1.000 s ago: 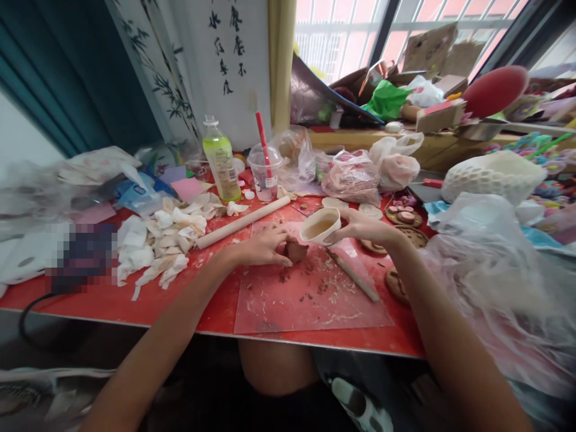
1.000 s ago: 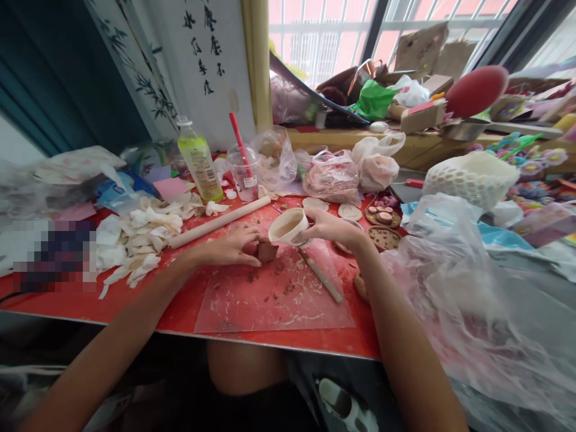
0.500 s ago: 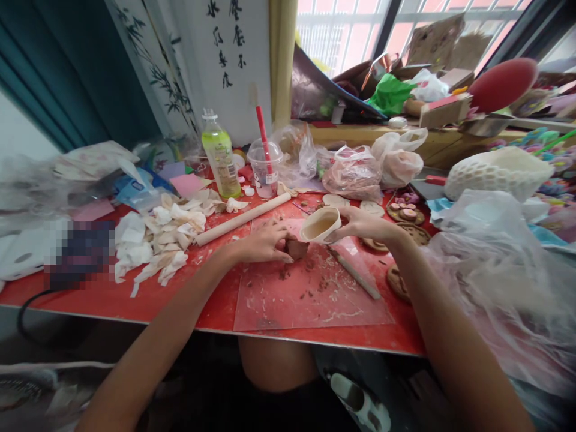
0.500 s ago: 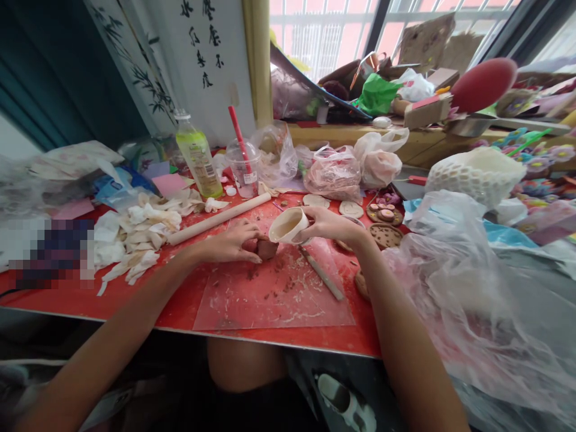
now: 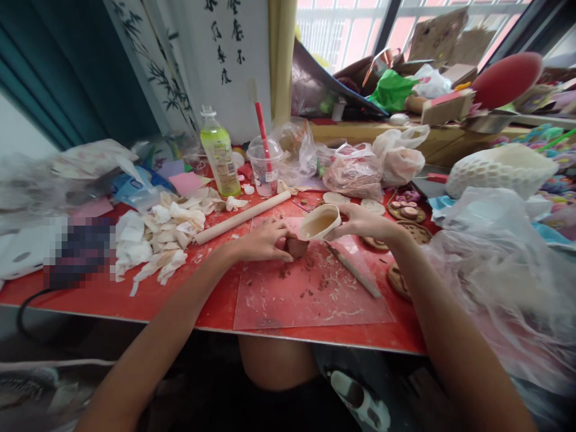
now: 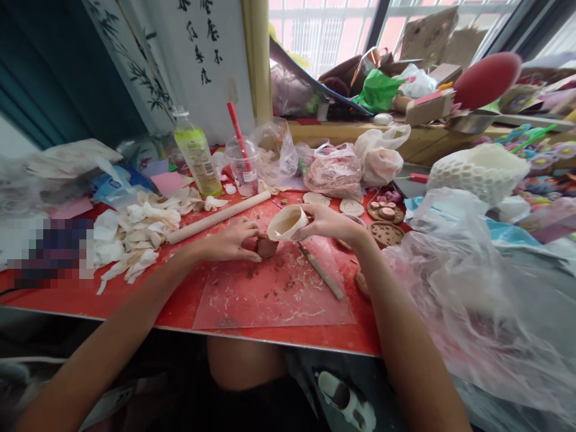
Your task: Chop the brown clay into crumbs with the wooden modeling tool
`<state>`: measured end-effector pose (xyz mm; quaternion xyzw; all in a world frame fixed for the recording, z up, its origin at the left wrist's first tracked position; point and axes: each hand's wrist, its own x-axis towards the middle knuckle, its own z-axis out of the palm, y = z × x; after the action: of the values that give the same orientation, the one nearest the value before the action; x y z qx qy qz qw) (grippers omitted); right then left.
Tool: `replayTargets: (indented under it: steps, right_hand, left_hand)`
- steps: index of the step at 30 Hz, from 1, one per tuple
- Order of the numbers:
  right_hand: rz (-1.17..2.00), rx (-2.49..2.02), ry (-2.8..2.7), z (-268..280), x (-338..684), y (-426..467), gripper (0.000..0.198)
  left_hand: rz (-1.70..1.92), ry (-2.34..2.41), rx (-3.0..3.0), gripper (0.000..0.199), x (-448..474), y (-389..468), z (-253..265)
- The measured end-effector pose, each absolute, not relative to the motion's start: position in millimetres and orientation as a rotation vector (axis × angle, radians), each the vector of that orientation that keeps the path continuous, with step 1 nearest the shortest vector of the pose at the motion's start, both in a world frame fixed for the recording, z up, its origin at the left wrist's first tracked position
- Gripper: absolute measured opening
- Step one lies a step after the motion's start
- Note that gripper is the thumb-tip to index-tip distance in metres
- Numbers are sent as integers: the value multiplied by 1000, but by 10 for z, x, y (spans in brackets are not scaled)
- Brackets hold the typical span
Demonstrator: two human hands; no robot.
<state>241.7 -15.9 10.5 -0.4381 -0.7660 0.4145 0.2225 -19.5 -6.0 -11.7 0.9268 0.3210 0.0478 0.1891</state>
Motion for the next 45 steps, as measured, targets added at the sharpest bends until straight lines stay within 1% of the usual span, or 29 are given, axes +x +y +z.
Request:
replayTargets:
  steps: [6, 19, 23, 24, 27, 29, 33, 36, 42, 45]
  right_hand:
    - [1104, -1200, -2142, 120, 2413, -169, 48]
    - [1152, -1180, -2100, 141, 2389, -191, 50]
    - [1164, -1107, -1939, 89, 2374, -190, 53]
    - [1152, -1086, -1880, 67, 2367, -186, 53]
    - [1075, -1075, -1692, -7, 2325, -156, 49]
    - [1027, -1085, -1578, -51, 2271, -116, 47]
    - [986, -1065, -1451, -129, 2091, 37, 52]
    - [987, -1038, -1457, -212, 1931, 208, 56]
    - [958, -1005, -1469, -398, 1734, 517, 60]
    - [930, -1028, -1504, -440, 1672, 601, 60]
  left_hand:
    - [109, 931, 2596, 40, -182, -71, -90]
    - [100, 948, 2575, 44, -175, -95, -77]
    - [100, 932, 2482, 53, -225, -88, -4]
    - [125, 919, 2479, 52, -249, -83, 12]
    - [268, 871, 2568, 33, -313, -58, 24]
    - [411, 812, 2650, 28, -330, -44, -8]
    - [690, 591, 2806, 39, -297, -40, -126]
    - [810, 499, 2924, 40, -265, -56, -203]
    - [770, 425, 3031, 45, -273, -80, -303]
    - [792, 413, 3027, 38, -272, -88, -338]
